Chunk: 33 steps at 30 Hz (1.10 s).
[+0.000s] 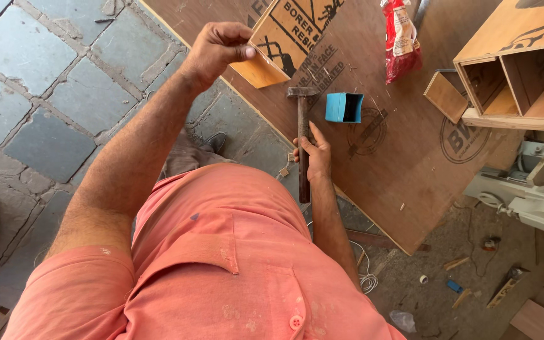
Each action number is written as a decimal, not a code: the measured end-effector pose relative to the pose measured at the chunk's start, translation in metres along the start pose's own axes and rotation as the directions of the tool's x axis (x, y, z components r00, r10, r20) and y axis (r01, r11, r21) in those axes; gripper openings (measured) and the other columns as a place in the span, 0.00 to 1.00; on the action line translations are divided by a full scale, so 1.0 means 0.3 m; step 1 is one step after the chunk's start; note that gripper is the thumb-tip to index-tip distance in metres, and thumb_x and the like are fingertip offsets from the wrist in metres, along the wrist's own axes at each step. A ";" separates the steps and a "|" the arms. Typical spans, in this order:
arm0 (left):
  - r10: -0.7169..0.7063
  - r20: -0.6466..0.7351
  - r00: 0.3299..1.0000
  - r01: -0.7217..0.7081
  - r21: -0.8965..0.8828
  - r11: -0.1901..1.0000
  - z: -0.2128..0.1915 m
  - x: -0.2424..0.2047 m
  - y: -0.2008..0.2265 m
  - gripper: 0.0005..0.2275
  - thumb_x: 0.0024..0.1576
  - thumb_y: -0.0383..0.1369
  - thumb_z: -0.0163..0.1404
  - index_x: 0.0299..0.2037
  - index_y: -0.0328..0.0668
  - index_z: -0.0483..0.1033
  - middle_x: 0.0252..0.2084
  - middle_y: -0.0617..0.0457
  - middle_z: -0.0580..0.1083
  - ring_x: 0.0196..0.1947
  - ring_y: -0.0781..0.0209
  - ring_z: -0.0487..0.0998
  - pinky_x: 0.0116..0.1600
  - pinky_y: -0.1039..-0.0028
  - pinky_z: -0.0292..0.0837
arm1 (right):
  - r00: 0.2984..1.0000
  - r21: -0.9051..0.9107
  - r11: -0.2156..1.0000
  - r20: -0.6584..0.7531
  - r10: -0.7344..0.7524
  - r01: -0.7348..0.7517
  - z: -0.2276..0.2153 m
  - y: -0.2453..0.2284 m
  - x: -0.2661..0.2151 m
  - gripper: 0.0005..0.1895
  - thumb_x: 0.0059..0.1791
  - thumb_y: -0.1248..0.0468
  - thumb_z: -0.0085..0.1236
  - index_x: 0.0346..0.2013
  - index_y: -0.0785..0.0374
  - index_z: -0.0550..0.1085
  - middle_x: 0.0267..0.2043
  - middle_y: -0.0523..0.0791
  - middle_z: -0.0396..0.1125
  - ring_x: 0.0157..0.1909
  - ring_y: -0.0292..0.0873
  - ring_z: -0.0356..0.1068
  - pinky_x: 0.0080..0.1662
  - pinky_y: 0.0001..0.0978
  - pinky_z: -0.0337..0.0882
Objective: The person assembles a small wooden box by hammering nails into the frame and then applies glue along the edges. The person uses a hammer and a glue tube to join the wooden pieces together on a workbench.
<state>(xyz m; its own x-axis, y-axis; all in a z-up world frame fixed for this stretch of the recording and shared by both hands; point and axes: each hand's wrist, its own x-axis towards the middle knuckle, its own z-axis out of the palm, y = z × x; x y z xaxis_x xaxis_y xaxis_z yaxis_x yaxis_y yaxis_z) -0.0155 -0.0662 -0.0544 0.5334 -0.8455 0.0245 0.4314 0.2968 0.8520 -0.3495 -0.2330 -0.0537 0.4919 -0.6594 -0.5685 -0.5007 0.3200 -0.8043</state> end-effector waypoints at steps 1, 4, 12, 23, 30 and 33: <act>-0.016 -0.002 1.000 0.016 0.002 1.000 -0.002 0.001 0.002 0.09 0.61 0.28 0.60 0.50 0.39 0.82 0.44 0.54 0.82 0.46 0.66 0.81 0.59 0.70 0.78 | 1.000 0.007 1.000 -0.011 0.000 0.000 -0.007 0.018 0.018 0.30 0.52 0.69 0.57 0.70 0.61 0.64 0.37 0.51 0.73 0.25 0.38 0.71 0.24 0.29 0.71; -0.060 0.041 0.997 0.062 -0.056 0.997 -0.009 0.002 0.013 0.10 0.59 0.27 0.60 0.50 0.41 0.82 0.45 0.55 0.81 0.46 0.67 0.80 0.60 0.71 0.77 | 0.991 -0.284 0.956 -0.080 -0.103 0.077 -0.033 0.030 0.063 0.26 0.53 0.68 0.55 0.68 0.63 0.68 0.42 0.51 0.74 0.32 0.40 0.71 0.31 0.32 0.72; -0.157 0.116 0.981 0.159 -0.011 0.987 -0.020 0.028 0.005 0.07 0.59 0.27 0.61 0.46 0.40 0.83 0.41 0.54 0.80 0.44 0.64 0.79 0.57 0.67 0.78 | 0.824 -0.461 0.752 -0.076 -0.561 0.470 0.038 -0.200 0.121 0.21 0.55 0.61 0.62 0.57 0.73 0.74 0.54 0.50 0.75 0.55 0.46 0.74 0.58 0.39 0.72; -0.152 0.227 0.962 0.087 0.275 0.957 -0.170 0.002 0.134 0.27 0.58 0.40 0.60 0.67 0.42 0.69 0.65 0.45 0.71 0.67 0.49 0.69 0.69 0.56 0.66 | 0.913 0.338 0.852 -0.064 -0.403 0.400 0.151 -0.709 0.623 0.39 0.51 0.54 0.66 0.69 0.74 0.63 0.72 0.54 0.61 0.73 0.53 0.60 0.73 0.46 0.57; -0.280 0.170 0.945 0.237 0.236 0.942 -0.246 0.109 0.317 0.28 0.64 0.52 0.48 0.66 0.39 0.69 0.62 0.44 0.75 0.65 0.52 0.73 0.68 0.60 0.69 | 0.842 0.156 0.897 -0.440 -0.312 0.414 0.222 -0.722 0.610 0.37 0.42 0.68 0.68 0.64 0.73 0.66 0.64 0.56 0.67 0.66 0.55 0.65 0.69 0.51 0.60; -0.255 0.166 0.953 0.181 0.366 0.913 -0.222 0.213 0.426 0.26 0.64 0.52 0.48 0.63 0.39 0.73 0.58 0.44 0.78 0.61 0.51 0.77 0.64 0.60 0.73 | 0.766 0.050 0.882 -0.519 -0.378 0.469 0.303 -0.748 0.516 0.39 0.40 0.68 0.69 0.64 0.72 0.67 0.64 0.54 0.67 0.65 0.52 0.65 0.68 0.49 0.59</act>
<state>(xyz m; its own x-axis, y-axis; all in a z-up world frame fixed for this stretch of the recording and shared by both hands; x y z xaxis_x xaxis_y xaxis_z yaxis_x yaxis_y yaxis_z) 0.1221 -0.0528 0.0213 0.2774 -0.9547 -0.1074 0.2237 -0.0445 0.9736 -0.0962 -0.3451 0.0230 0.1969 -0.9795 -0.0417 -0.1752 0.0067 -0.9845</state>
